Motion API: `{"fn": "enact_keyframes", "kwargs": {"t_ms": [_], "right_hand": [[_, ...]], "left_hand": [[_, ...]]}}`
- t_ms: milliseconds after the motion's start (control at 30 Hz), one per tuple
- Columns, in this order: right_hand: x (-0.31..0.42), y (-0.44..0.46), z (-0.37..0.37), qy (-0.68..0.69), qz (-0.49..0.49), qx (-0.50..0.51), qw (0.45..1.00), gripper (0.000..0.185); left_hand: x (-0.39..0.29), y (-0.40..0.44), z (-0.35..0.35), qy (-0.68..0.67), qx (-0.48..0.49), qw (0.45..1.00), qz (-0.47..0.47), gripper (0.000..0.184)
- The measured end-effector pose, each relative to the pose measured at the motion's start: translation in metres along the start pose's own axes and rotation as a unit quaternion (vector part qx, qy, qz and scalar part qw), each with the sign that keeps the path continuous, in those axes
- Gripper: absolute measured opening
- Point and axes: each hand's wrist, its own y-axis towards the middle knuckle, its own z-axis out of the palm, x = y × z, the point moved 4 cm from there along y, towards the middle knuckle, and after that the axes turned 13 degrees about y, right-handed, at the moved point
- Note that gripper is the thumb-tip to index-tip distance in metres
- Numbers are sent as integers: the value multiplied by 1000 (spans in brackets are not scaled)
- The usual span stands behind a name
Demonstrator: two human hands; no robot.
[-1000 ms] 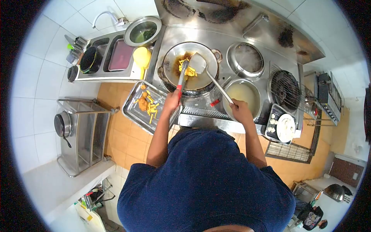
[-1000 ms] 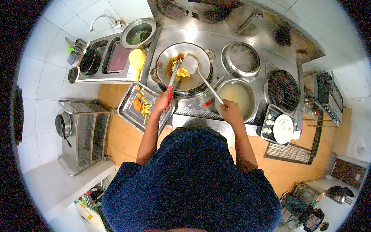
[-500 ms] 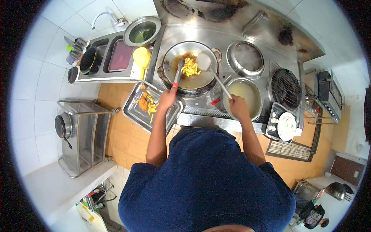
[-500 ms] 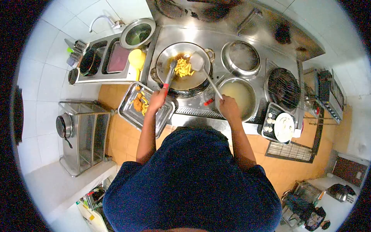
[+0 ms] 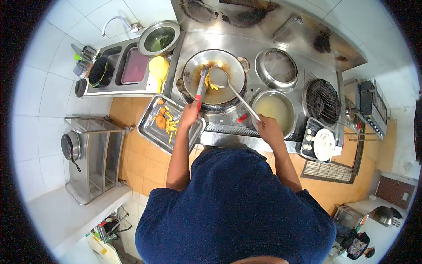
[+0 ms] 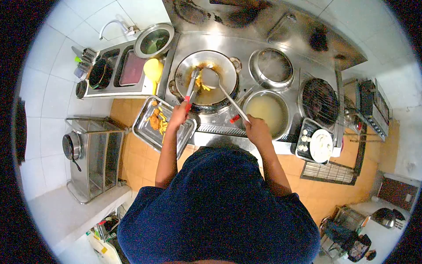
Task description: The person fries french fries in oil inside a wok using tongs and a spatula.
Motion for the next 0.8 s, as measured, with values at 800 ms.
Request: {"fn": "enact_keyframes", "kwargs": {"t_ms": [800], "right_hand": [[-11, -8, 15, 20, 0, -46, 999, 34]], "left_hand": [[3, 5, 14, 37, 12, 999, 8, 65]]}}
